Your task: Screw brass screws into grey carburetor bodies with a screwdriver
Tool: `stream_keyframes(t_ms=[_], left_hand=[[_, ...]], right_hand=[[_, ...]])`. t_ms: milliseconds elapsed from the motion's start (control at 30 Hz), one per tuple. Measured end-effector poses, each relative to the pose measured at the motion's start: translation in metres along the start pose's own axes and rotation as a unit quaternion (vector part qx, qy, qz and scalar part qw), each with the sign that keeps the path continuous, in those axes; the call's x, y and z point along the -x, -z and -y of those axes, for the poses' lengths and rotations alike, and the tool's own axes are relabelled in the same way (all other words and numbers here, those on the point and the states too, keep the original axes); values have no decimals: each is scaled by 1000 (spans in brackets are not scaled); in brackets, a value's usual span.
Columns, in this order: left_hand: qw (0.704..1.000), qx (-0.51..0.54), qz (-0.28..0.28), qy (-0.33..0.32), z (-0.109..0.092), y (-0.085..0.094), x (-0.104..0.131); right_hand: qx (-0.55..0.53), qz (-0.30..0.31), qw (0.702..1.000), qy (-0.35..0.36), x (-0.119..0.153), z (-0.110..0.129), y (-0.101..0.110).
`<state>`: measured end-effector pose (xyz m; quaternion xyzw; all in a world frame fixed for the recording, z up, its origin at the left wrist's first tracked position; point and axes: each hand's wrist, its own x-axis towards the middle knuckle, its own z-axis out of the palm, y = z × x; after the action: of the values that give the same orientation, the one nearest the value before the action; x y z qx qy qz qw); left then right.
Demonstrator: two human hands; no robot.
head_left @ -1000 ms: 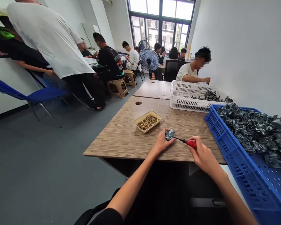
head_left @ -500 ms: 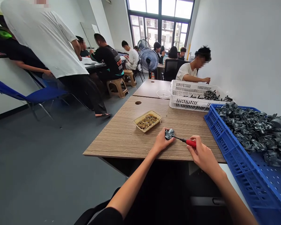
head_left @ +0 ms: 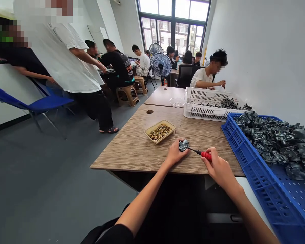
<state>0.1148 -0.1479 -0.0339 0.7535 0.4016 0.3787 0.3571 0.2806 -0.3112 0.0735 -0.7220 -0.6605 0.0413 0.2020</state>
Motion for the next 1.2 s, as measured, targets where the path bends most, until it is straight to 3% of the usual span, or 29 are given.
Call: stream_keyframes(t_ms=[167, 333, 600, 833, 1067, 1200], left_hand=[[1000, 1, -3, -2, 1, -1, 0], [1000, -3, -6, -4, 3, -1, 0], [1000, 0, -7, -7, 4, -2, 1], [1000, -7, -6, 0, 1, -1, 0], [1000, -5, -4, -5, 4, -3, 0], [1000, -4, -6, -10, 6, -3, 0]], right_hand=[[-35, 1, 999, 38, 2, 5, -2], [52, -29, 998, -22, 0, 3, -6], [0, 10, 1000, 13, 1, 1, 1], [73, 18, 995, -69, -2, 2, 0], [-24, 7, 999, 21, 0, -2, -1], [-4, 13, 1000, -13, -1, -1, -3]])
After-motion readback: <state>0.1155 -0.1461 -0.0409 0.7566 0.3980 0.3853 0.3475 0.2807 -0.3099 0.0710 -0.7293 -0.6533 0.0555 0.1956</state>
